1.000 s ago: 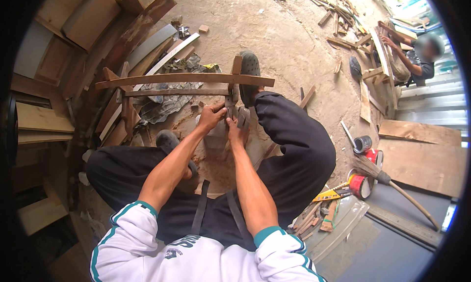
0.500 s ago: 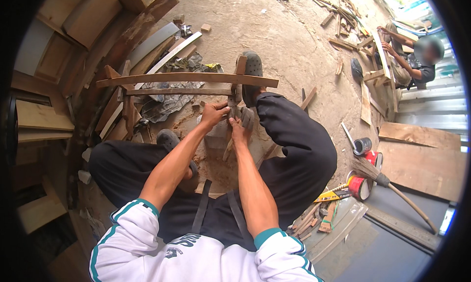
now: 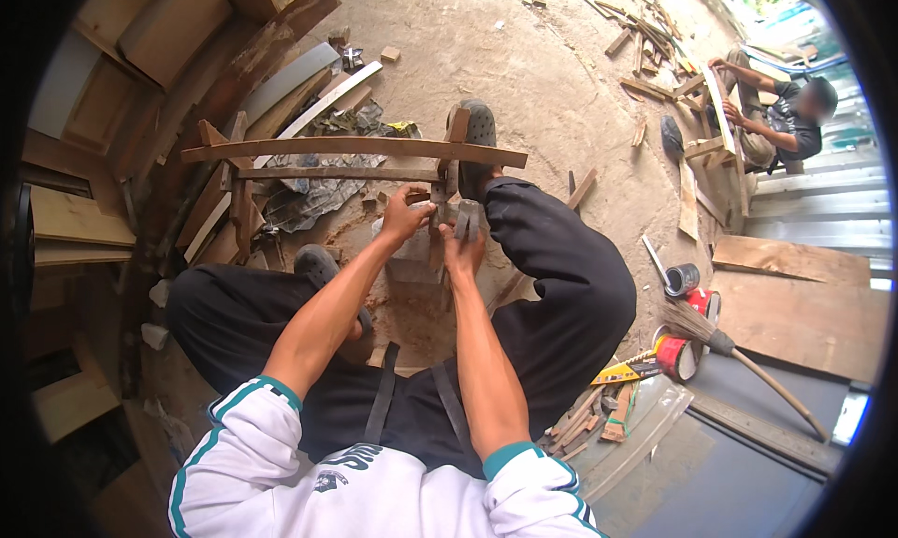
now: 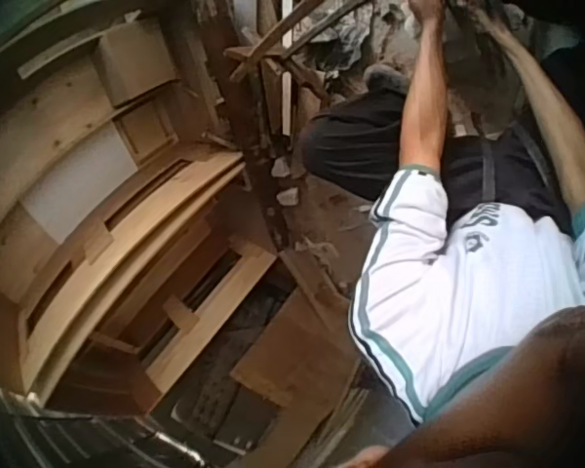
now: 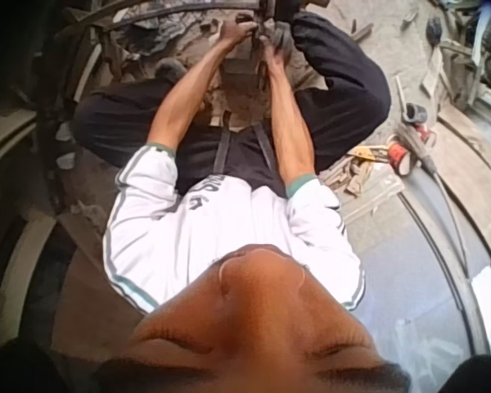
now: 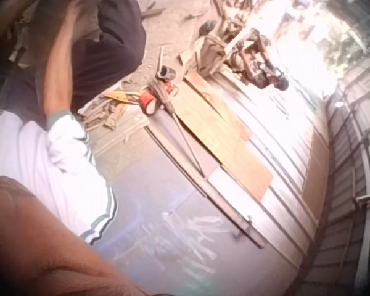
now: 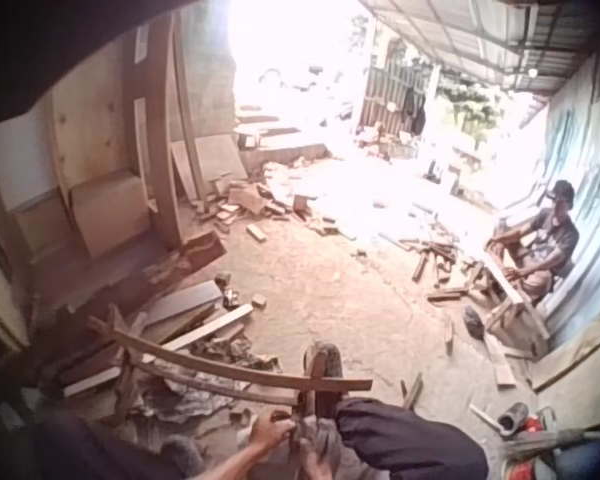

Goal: The person sits on the floor and assembles a small wooden frame using a hammer and nails. They repeatedly position the frame on a concrete block, hammer nails into the joints, and adjust the pieces to secure the structure.

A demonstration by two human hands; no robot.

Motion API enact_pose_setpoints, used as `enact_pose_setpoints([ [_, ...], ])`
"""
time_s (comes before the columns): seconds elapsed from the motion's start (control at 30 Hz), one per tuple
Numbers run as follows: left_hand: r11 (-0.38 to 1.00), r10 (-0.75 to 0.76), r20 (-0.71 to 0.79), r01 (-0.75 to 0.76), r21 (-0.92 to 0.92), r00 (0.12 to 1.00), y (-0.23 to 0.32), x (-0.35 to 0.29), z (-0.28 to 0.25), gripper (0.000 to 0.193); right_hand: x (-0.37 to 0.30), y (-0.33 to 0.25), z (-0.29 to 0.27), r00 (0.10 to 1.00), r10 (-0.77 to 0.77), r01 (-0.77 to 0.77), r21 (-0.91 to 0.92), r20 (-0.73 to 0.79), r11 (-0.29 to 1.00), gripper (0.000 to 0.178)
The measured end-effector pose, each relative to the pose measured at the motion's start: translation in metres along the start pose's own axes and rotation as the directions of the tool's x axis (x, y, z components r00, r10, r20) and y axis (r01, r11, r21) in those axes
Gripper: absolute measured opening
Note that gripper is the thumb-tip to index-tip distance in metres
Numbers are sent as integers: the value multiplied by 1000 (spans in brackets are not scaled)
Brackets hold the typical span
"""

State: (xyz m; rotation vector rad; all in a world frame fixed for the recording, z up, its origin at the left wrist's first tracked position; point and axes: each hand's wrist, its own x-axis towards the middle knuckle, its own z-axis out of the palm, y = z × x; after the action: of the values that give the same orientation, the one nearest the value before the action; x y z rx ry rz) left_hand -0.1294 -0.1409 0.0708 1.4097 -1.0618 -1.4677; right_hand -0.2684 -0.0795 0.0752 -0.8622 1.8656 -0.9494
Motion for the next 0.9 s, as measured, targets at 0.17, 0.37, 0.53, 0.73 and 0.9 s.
enact_pose_setpoints([
  [0.17, 986, 110, -47, -103, 129, 993, -15, -2, -3, 35, 5, 0, 18, 997, -71, 70, 41, 38, 997, 61],
  [0.37, 989, 94, 70, -102, 106, 993, -29, -3, -11, 43, 3, -6, 23, 999, -31, 20, 266, 35, 964, 80],
  [0.53, 956, 52, 67, -70, 287, 996, -35, -9, -4, 57, 2, -11, 14, 1000, 2, -2, 51, -7, 999, 64],
  [0.73, 939, 96, 23, -98, 328, 995, -32, -17, -3, 52, -21, -39, -4, 977, -180, 135, -319, -118, 938, 32],
  [0.9, 956, 107, 9, -105, 272, 994, -38, -14, -1, 40, -15, -69, -22, 994, -87, 70, -216, -70, 974, 30],
])
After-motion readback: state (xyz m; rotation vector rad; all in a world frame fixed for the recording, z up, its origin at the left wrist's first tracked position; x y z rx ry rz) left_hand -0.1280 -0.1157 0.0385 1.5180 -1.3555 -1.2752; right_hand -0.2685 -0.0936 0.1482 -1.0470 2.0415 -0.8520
